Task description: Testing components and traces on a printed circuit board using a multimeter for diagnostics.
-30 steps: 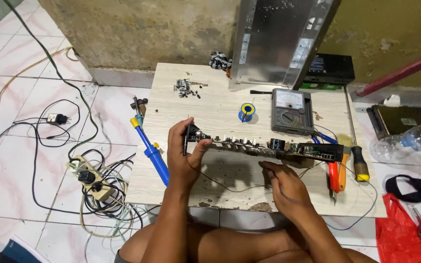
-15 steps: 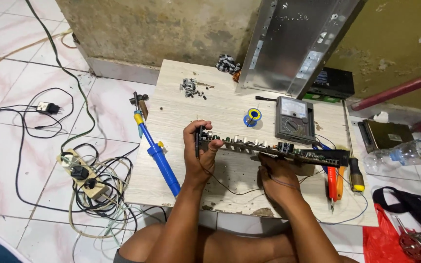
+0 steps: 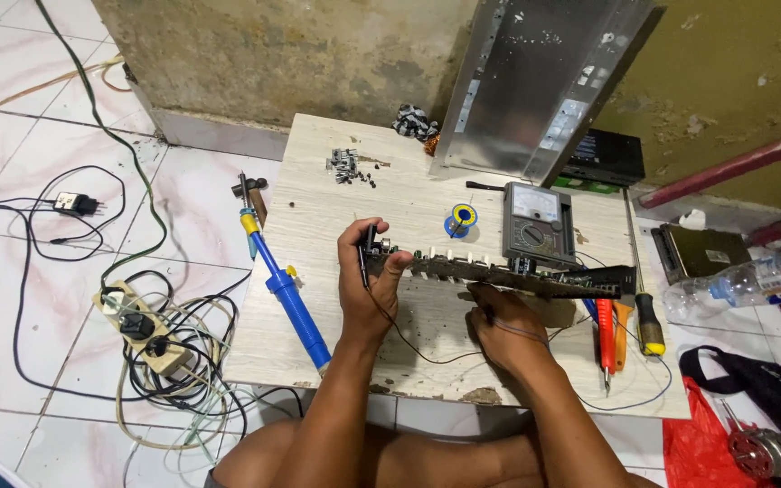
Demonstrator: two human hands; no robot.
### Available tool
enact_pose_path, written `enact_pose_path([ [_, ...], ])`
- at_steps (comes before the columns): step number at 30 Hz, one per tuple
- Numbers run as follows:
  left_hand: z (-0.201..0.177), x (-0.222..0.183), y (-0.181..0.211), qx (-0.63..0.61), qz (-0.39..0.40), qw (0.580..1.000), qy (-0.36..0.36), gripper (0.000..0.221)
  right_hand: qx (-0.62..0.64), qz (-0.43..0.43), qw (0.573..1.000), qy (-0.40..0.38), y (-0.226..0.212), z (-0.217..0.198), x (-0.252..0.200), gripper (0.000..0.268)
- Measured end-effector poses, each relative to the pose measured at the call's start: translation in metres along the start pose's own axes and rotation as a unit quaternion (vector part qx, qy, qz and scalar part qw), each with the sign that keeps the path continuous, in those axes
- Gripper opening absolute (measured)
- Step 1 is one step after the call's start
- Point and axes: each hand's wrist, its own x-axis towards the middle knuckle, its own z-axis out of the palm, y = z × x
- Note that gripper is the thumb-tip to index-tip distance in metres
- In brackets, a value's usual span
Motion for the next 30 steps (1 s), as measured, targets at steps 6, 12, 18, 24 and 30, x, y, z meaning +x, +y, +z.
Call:
enact_pose_path([
  [6, 0.004, 0.003, 0.010, 0.037, 0.003, 0.999, 0.009, 0.058, 0.007, -0.017, 1.000, -0.013, -0.008, -0.007, -0.003, 0.039],
  [12, 0.008, 0.006, 0.016, 0.046, -0.008, 0.999, 0.026, 0.059, -0.042, -0.001, 0.999, -0.027, -0.008, -0.006, 0.002, 0.034],
  [18, 0.011, 0.007, 0.021, 0.068, 0.011, 0.997, 0.045, 0.056, 0.021, 0.000, 1.000, -0.006, -0.008, -0.005, -0.004, 0.032],
  [24, 0.012, 0.007, 0.019, 0.062, 0.008, 0.997, 0.049, 0.057, 0.284, 0.085, 0.948, 0.115, 0.032, 0.042, 0.000, 0.023],
  [30, 0.011, 0.006, 0.018, 0.066, 0.020, 0.997, 0.046, 0.057, 0.742, 0.064, 0.645, 0.170, 0.026, 0.019, -0.012, 0.036],
])
